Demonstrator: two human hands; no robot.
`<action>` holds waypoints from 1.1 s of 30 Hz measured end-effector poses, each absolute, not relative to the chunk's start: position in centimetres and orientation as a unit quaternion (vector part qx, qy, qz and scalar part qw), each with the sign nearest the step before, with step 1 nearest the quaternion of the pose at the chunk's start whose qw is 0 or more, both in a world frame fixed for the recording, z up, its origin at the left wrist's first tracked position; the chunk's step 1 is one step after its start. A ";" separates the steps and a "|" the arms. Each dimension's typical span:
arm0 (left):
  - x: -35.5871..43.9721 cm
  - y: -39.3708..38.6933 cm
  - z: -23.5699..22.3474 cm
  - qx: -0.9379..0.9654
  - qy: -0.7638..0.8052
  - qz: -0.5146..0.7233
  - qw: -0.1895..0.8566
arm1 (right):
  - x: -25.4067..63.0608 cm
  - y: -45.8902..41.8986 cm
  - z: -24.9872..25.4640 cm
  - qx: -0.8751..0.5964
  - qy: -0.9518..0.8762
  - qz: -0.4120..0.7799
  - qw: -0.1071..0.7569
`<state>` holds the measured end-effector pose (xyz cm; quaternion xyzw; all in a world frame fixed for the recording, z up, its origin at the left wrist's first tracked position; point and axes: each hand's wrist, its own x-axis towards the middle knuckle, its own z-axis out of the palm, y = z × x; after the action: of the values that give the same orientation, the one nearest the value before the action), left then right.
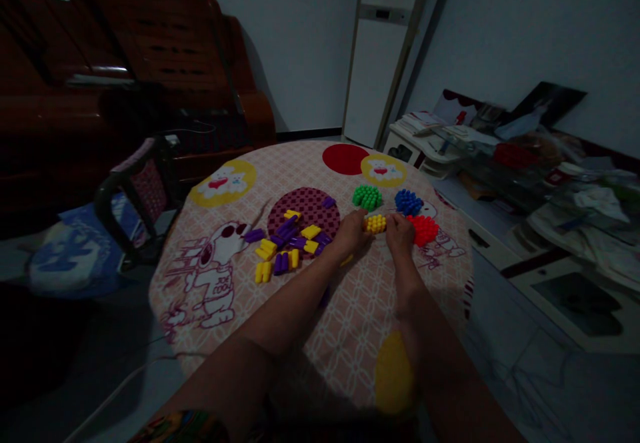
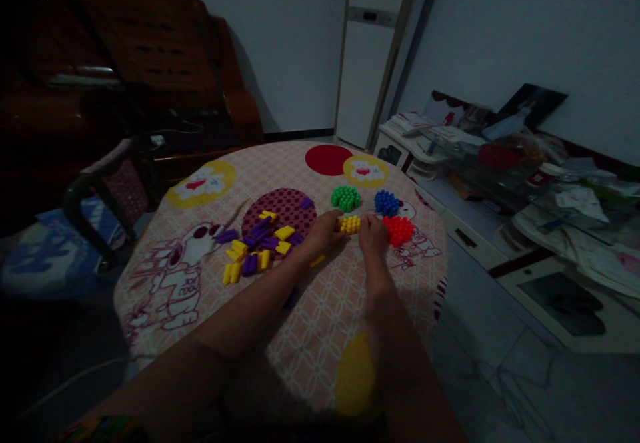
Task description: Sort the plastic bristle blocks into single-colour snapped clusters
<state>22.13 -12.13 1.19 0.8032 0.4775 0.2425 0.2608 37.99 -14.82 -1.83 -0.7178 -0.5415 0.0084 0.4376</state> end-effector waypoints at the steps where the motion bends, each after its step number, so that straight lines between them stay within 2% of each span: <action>1: 22.2 -12.1 1.2 0.804 0.476 0.242 0.259 | 38.0 -14.8 -1.8 -0.716 -0.542 0.009 0.440; 7: 21.9 -12.3 1.5 0.818 0.462 0.236 0.248 | 38.0 -14.8 -1.8 -0.710 -0.537 0.018 0.454; 11: 19.3 -11.7 3.2 0.835 0.459 0.236 0.191 | 38.0 -14.8 -1.7 -0.715 -0.530 0.032 0.455; 16: 13.4 -10.0 5.8 0.831 0.538 0.063 0.125 | 37.9 -14.8 -1.7 -0.719 -0.529 0.033 0.449; 19: 10.9 -9.4 6.4 0.834 0.532 -0.035 0.140 | 37.9 -14.8 -1.7 -0.724 -0.525 0.033 0.447; 22: 9.8 -9.2 6.6 0.833 0.522 -0.076 0.167 | 37.9 -14.8 -1.6 -0.725 -0.525 0.030 0.445; 27: 9.4 -9.3 7.2 0.826 0.540 -0.064 0.149 | 37.8 -14.9 -1.4 -0.725 -0.529 0.031 0.440; 33: 11.6 -8.8 6.9 0.816 0.556 0.101 0.121 | 37.8 -14.9 -1.5 -0.725 -0.528 0.034 0.441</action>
<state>11.59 -8.84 6.87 0.8161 0.5561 0.1005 0.1208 37.84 -14.86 -1.49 -0.7254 -0.5278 0.0340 0.4406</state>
